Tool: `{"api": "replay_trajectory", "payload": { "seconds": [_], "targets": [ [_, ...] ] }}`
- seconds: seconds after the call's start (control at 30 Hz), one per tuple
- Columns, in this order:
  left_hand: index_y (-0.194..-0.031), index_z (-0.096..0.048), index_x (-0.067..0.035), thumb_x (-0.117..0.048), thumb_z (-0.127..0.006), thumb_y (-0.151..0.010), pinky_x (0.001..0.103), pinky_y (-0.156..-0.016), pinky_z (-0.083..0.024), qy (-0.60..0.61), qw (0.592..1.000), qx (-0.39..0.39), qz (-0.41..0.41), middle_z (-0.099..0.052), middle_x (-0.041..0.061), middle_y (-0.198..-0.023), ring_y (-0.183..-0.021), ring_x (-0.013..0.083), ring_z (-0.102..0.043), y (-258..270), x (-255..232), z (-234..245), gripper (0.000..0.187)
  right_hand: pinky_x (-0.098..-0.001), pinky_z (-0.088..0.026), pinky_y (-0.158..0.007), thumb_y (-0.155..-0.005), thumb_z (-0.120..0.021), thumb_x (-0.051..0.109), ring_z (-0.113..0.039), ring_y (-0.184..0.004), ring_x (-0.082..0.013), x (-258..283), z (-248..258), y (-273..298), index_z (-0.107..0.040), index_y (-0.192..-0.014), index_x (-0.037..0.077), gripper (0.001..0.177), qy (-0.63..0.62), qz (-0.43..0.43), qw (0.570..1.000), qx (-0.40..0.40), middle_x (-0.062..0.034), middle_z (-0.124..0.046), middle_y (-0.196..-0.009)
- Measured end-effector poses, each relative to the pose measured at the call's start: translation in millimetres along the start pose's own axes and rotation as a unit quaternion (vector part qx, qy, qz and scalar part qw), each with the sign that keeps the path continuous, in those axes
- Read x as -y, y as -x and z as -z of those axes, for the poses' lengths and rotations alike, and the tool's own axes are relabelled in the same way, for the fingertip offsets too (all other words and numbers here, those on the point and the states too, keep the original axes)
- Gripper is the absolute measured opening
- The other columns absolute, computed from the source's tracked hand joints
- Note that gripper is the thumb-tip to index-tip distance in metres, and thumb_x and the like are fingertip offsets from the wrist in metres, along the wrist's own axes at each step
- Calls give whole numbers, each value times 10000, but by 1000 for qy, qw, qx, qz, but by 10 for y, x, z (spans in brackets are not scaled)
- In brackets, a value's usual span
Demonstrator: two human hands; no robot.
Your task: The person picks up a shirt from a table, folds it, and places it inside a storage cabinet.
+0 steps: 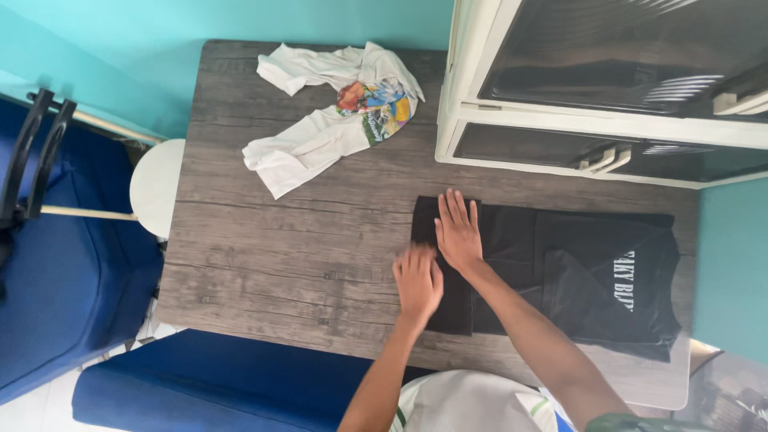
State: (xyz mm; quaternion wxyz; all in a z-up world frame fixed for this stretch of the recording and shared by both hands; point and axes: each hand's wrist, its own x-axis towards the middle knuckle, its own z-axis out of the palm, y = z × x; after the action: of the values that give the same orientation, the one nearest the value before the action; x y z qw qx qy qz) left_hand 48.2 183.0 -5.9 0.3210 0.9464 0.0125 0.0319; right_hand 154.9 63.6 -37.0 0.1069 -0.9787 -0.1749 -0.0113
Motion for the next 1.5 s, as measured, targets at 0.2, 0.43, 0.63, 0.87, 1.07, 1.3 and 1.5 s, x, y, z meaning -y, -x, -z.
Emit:
{"api": "replay_trajectory", "payload": {
  "seconds": [0.2, 0.43, 0.63, 0.87, 1.07, 1.3, 1.5],
  "targets": [
    [-1565, -271, -123, -506, -400, -1003, 636, -1211, -57, -151, 970, 166, -94, -237, 57, -1666, -1541, 219, -181, -1199, 275, -178, 692, -527, -99, -1247, -1024, -366, 441, -150, -1556, -209, -119, -69, 180, -256, -1605, 97, 683, 51, -47, 994, 85, -64, -238, -1685],
    [-1627, -252, -150, -465, -321, -1065, 608, -1251, -42, -218, 967, 114, -72, -174, 61, -1710, -1580, 263, -110, -1190, 317, -272, 647, -572, -81, -1255, -1086, -318, 425, -141, -1563, -197, -342, -23, 376, -249, -1618, 84, 636, 24, -182, 982, 50, -58, -237, -1681],
    [-1618, -347, -123, -364, -397, -1077, 540, -1321, -152, -166, 965, 93, -183, -257, 75, -1724, -1618, 249, -207, -839, 295, -336, 594, -503, -118, -1285, -1034, -420, 310, -165, -1599, -224, 121, -68, 669, -345, -1587, 76, 606, 139, -54, 983, 107, -71, -278, -1698],
    [-1610, -340, -128, -368, -435, -1041, 553, -1266, -158, -162, 972, 98, -140, -253, 105, -1702, -1577, 280, -200, -557, 365, -341, 625, -551, -151, -1255, -1057, -458, 306, -213, -1551, -231, 132, 17, 1091, -366, -1577, 68, 579, -16, -116, 993, 33, -85, -295, -1664],
    [-1469, -529, -122, -335, -551, -1021, 545, -1157, -343, -96, 990, 22, -98, -428, 114, -1580, -1446, 311, -390, -865, 338, -201, 497, -539, -361, -1071, -970, -586, 314, -504, -1276, -284, 466, 530, 1289, -605, -1278, 117, 365, -43, -133, 989, 53, -106, -586, -1289],
    [-1348, -605, -131, -500, -722, -898, 437, -913, -549, 53, 947, 78, 307, -791, 108, -1077, -1067, 290, -715, -1304, 386, -24, 593, -484, -485, -780, -828, -767, 421, -689, -787, -295, 1297, 218, 1495, -628, -983, 82, 398, -141, -126, 975, 117, -96, -685, -856],
    [-1030, -728, -78, -354, -838, -804, 480, -791, -565, -31, 991, 25, 129, -730, 166, -986, -933, 361, -704, -1411, 775, -445, 374, -469, -490, -784, -796, -755, 227, -696, -796, -280, 1393, -164, 1596, -619, -974, 97, 259, -131, -152, 977, 75, -82, -680, -844]
  ]
}}
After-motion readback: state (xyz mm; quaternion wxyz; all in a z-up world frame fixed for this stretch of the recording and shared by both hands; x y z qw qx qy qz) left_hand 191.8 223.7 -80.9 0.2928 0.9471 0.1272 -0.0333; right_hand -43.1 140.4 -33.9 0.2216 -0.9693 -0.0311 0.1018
